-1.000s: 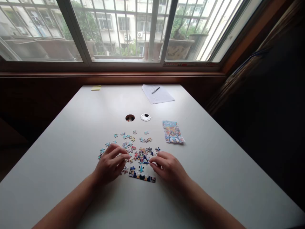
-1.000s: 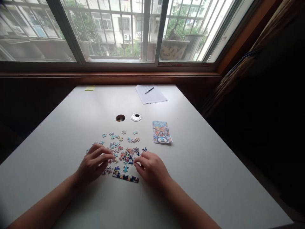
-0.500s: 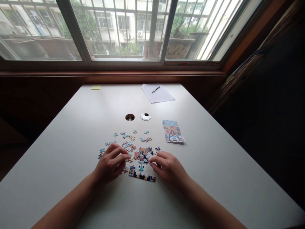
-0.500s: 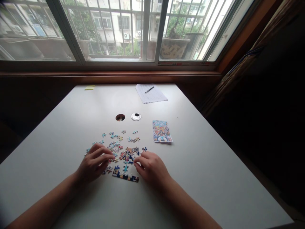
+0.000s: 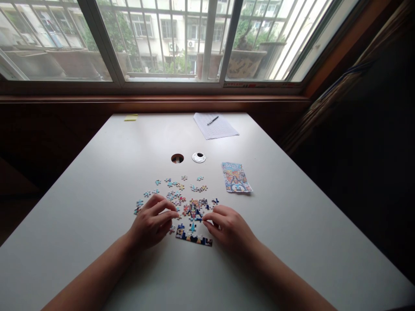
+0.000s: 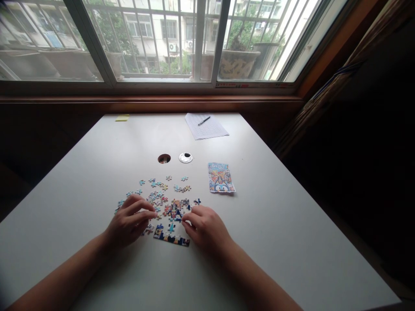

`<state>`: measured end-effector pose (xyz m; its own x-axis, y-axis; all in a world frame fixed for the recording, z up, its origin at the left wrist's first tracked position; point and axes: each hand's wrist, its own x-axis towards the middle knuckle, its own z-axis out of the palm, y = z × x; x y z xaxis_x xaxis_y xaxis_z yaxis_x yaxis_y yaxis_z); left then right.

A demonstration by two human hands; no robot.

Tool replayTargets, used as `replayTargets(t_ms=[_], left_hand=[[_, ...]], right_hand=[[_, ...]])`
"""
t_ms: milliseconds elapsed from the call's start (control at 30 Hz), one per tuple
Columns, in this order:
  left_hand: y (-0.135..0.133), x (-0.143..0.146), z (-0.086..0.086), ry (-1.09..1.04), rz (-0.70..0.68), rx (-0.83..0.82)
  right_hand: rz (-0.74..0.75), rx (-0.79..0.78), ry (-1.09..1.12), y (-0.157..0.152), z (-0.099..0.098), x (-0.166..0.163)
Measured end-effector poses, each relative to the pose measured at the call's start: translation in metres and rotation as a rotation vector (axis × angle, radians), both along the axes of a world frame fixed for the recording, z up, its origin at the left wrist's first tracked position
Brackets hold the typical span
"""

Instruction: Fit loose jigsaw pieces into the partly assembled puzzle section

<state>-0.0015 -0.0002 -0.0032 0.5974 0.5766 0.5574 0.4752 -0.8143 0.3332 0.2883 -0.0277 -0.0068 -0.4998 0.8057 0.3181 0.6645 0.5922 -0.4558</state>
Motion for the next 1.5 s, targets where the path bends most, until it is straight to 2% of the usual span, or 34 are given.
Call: replayTargets(t_ms=[200,367,867,1500], left_hand=[[-0.006,0.003,0.004,0.072,-0.149,-0.038],[-0.011,0.006,0.006,0.154,-0.226,-0.063],[-0.012,0.009,0.006,0.242,-0.235,-0.085],[-0.013,0.009,0.006,0.234,-0.264,-0.092]], right_hand=[[0.097,0.049,0.02,0.001,-0.003,-0.006],[0.144,0.099,-0.051,-0.002,-0.002,-0.013],[0.104,0.084,-0.084,-0.003,-0.004,-0.012],[0.072,0.071,-0.104,-0.002,-0.004,-0.014]])
